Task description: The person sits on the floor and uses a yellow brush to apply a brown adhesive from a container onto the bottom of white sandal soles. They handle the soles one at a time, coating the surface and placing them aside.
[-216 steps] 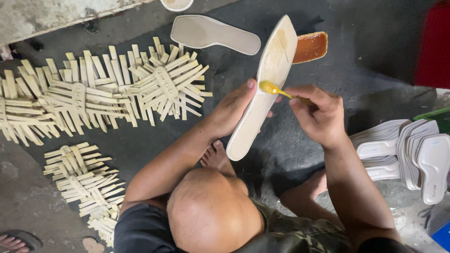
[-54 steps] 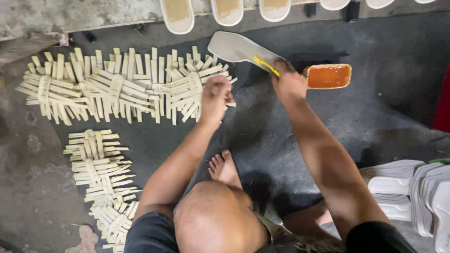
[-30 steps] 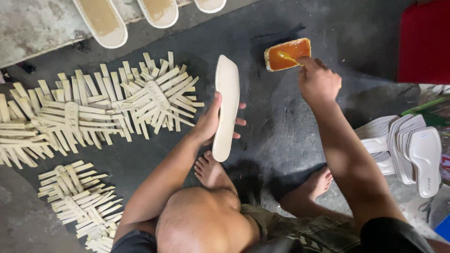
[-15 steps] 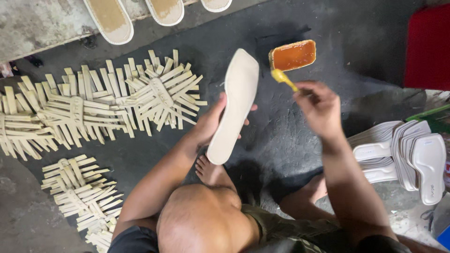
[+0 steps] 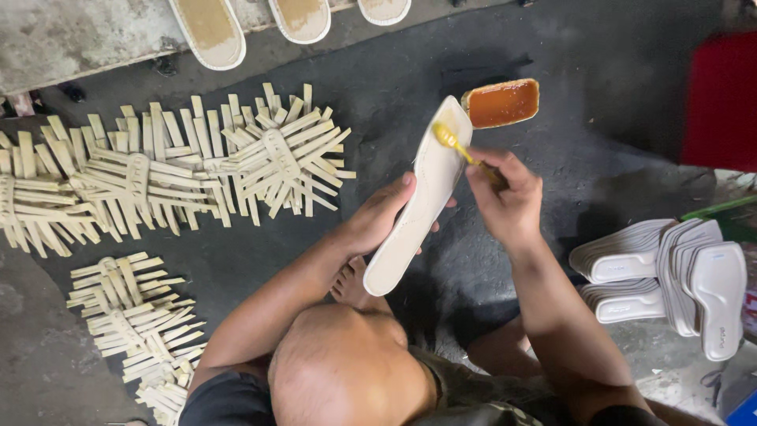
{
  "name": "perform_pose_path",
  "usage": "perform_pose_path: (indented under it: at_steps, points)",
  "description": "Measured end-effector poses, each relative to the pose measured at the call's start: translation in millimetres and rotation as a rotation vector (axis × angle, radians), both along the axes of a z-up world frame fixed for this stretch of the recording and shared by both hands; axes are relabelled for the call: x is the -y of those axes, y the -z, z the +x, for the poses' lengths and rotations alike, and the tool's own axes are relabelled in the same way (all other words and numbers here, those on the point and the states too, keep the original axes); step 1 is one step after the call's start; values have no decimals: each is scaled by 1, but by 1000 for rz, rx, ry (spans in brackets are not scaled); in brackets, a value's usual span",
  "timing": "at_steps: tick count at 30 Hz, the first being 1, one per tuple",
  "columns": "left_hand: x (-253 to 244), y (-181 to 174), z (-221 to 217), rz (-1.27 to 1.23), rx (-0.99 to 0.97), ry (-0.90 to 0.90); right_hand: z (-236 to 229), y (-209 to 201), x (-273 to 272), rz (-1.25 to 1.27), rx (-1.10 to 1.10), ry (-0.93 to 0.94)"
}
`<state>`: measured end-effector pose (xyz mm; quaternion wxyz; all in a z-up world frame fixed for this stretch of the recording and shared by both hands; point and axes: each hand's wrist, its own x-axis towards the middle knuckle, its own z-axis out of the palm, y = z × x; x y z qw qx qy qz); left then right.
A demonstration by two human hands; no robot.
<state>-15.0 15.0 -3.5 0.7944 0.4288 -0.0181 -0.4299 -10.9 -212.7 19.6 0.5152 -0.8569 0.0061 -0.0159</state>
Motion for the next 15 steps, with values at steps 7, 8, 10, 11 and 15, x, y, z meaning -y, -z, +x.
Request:
perform_pose_path:
  at_steps: [7, 8, 10, 11, 15]
  points:
    - [-2, -4, 7, 18, -47, -28, 4, -22, 5, -62, 33, -252]
    - [-1, -3, 9, 19, -72, -37, 6, -25, 5, -73, 46, -290]
    - [0, 1, 8, 15, -89, -54, 8, -30, 4, -58, 5, -334]
    - [0, 3, 8, 8, -74, -60, 7, -31, 2, -51, -15, -358]
    - [2, 11, 6, 67, -128, -145, -4, -34, -5, -120, -56, -340]
